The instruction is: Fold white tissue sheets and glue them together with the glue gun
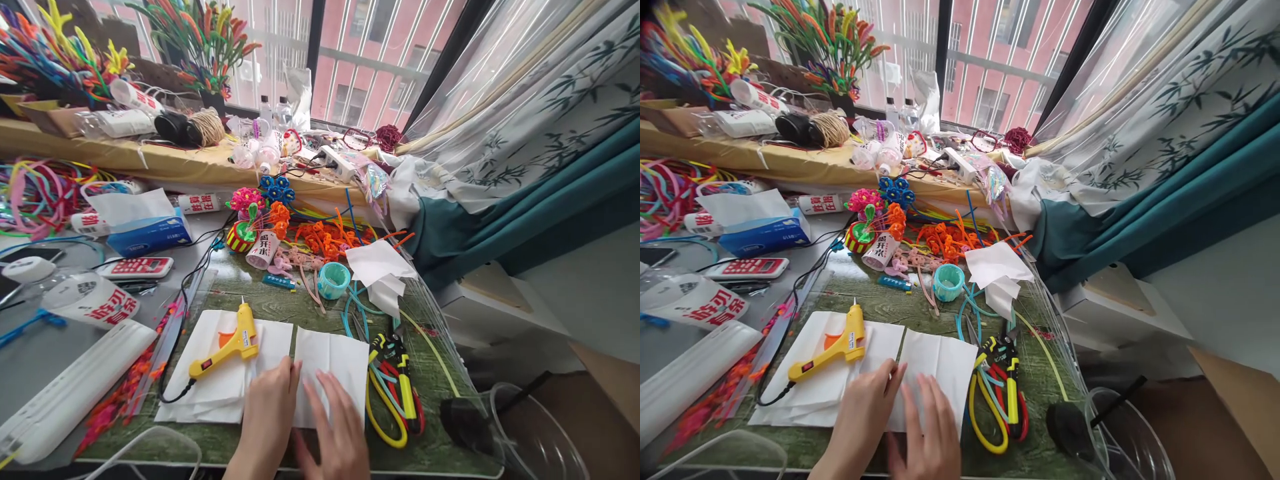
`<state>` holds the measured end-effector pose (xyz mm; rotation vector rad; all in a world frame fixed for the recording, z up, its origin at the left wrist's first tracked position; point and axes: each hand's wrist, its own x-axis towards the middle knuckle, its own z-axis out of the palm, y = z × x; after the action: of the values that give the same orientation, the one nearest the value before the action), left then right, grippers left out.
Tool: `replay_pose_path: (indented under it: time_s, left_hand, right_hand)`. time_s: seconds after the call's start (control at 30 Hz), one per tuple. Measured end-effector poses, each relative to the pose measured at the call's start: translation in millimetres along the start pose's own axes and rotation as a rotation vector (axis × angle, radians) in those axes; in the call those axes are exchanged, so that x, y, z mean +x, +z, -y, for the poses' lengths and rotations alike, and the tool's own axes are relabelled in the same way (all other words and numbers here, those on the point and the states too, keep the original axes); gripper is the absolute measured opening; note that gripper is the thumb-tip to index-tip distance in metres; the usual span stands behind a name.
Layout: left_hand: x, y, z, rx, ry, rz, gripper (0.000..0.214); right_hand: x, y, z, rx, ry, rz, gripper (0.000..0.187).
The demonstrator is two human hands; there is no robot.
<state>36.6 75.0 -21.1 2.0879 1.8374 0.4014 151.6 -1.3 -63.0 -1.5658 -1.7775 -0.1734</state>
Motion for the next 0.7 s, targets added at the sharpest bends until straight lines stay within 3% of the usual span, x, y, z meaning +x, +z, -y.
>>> replay_pose_path:
  time_s: [0.1, 0.3, 0.43, 0.47, 0.57, 0.7]
  left_hand:
    - [2, 0.6, 1, 0.026, 0.037, -0.004, 0.033]
    - [-1, -3.0, 7, 0.011, 0.125, -0.062, 0.032]
    - [-5, -29.0, 36, 0.067, 0.129, -0.194, 0.034]
    - [-5, -37.4, 46, 0.194, 0.143, -0.253, 0.037]
    - [-2, -57.6, 71, 0.494, 0.108, -0.223, 0.042]
    - [5, -61.8, 81, 0.598, 0.075, -0.138, 0.042]
  right_hand:
    - [-7, 11, 9, 0.027, 0.005, 0.083, 0.063]
    - [-7, 11, -13, 0.013, -0.094, 0.196, 0.08]
    - [-14, 13, -16, -0.002, -0.09, 0.175, 0.06]
    - [-15, 14, -15, 0.0, -0.051, 0.16, 0.055]
    - [-17, 16, -15, 0.013, 0.019, 0.097, 0.049]
    - [-10, 16, -16, 0.058, 0.03, 0.048, 0.04]
